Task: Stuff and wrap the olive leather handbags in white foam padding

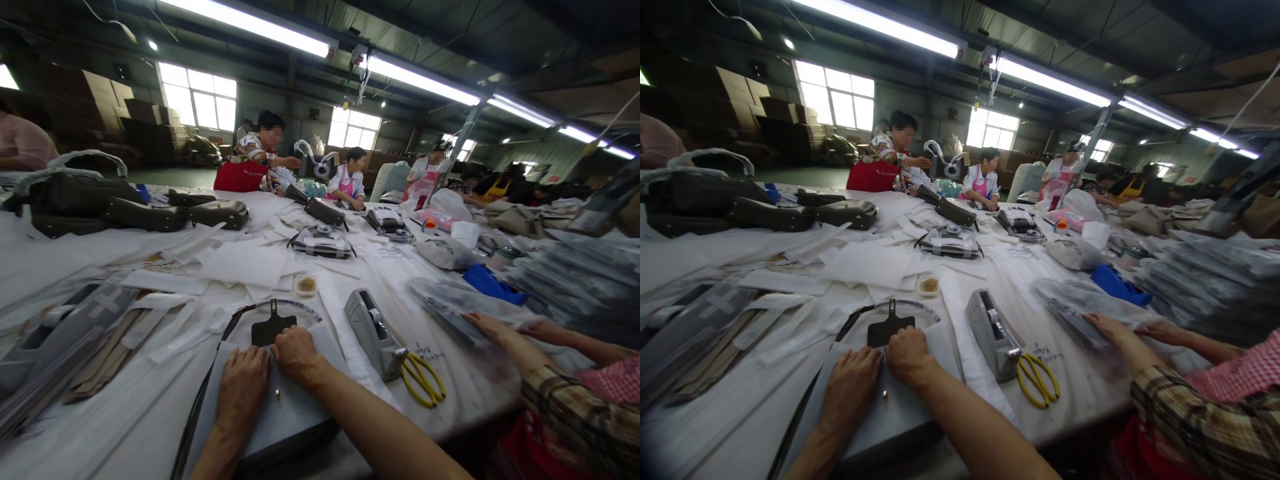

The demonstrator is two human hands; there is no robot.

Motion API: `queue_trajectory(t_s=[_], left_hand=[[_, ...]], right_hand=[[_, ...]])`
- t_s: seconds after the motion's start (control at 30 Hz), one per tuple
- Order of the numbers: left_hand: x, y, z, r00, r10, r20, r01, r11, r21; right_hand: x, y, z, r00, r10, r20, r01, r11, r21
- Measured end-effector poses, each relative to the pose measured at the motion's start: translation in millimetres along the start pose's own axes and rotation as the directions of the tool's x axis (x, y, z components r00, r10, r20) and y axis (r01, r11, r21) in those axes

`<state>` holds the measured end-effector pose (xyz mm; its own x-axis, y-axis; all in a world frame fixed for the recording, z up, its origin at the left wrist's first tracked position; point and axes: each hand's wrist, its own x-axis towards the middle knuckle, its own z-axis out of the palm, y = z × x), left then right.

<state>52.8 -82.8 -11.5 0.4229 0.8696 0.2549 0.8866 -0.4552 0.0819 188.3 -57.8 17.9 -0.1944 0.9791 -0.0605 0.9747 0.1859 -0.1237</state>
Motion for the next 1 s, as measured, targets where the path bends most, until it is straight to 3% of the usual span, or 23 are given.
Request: queue_trajectory(t_s=[0.37, 0.7, 1.0], left_hand=[[2, 1, -2, 1.000, -0.028, 0.006, 0.027, 0.998, 0.059], [4, 0, -3, 1.000, 0.024, -0.017, -0.022, 0.994, 0.108], [5, -4, 5, 0.994, 0.021, -0.107, -0.017, 0.999, 0.034]], right_hand=[[-11, 3, 2, 1.000, -0.013, 0.020, 0.012, 1.000, 0.021], [-11, 8, 11, 0.998, 0.017, -0.056, -0.014, 0.998, 0.056], [-15, 8, 17, 0.990, -0.027, -0.137, 0.034, 0.998, 0.050]])
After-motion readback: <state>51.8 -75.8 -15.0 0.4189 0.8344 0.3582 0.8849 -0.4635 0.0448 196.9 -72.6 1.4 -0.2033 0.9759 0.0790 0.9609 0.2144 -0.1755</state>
